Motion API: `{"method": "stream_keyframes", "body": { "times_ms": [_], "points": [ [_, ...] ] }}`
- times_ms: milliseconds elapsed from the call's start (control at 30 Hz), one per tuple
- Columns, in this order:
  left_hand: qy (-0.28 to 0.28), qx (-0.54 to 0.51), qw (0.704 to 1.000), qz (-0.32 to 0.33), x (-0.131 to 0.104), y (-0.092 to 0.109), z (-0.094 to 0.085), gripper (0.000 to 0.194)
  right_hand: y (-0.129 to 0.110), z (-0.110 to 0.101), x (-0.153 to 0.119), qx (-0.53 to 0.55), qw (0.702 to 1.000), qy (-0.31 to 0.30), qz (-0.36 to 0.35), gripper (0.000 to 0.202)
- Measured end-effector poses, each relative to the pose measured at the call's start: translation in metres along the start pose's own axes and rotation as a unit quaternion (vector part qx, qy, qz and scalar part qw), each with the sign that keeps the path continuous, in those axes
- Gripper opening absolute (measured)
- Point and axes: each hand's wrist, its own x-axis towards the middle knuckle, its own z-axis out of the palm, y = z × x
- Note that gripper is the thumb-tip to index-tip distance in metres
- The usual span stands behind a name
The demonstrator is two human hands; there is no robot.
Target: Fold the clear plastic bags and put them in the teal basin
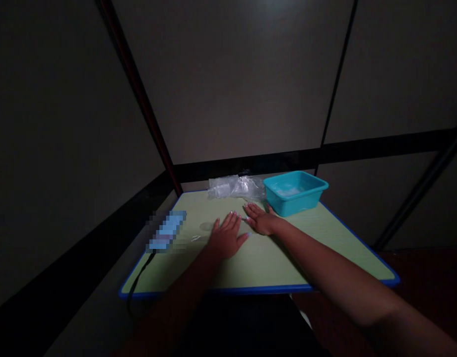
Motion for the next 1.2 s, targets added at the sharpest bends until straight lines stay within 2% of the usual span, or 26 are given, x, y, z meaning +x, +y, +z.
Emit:
{"method": "stream_keyframes", "body": {
  "times_ms": [167,333,567,633,733,800,867,933,1000,1100,1200],
  "points": [
    [-0.052,-0.03,0.997,-0.038,0.015,-0.028,0.01,0.068,-0.001,-0.001,0.002,-0.008,1.0,-0.015,0.012,0.063],
    [-0.089,-0.058,0.99,-0.096,0.015,-0.037,0.017,0.073,0.0,0.001,0.004,0.009,1.0,-0.01,0.011,0.063],
    [-0.101,-0.069,0.981,-0.152,0.014,-0.052,0.012,0.071,0.001,0.002,0.005,-0.01,1.0,-0.017,0.02,0.063],
    [-0.075,-0.059,0.982,-0.161,0.013,-0.054,0.008,0.069,0.0,0.001,0.003,-0.018,1.0,0.0,0.02,0.064],
    [0.032,-0.034,0.983,-0.175,0.014,-0.053,0.003,0.063,-0.006,-0.001,-0.001,-0.037,0.998,0.048,0.005,0.064],
    [0.08,-0.034,0.983,-0.164,0.016,-0.051,0.0,0.059,-0.011,-0.001,-0.004,-0.042,0.996,0.078,-0.018,0.063],
    [0.08,-0.041,0.989,-0.118,0.017,-0.049,0.0,0.055,-0.017,0.0,-0.005,-0.043,0.993,0.102,-0.045,0.062],
    [0.058,-0.037,0.995,-0.065,0.017,-0.047,0.003,0.052,-0.022,0.002,-0.006,-0.049,0.988,0.128,-0.069,0.061],
    [0.037,-0.023,0.998,-0.039,0.017,-0.045,0.007,0.051,-0.024,0.004,-0.006,-0.06,0.982,0.158,-0.083,0.059],
    [-0.002,-0.015,0.999,-0.038,0.016,-0.044,0.012,0.052,-0.019,0.003,-0.005,-0.072,0.975,0.195,-0.073,0.056],
    [-0.044,-0.027,0.998,-0.043,0.016,-0.045,0.013,0.054,-0.006,-0.003,-0.003,-0.066,0.981,0.179,-0.031,0.056]
  ]
}}
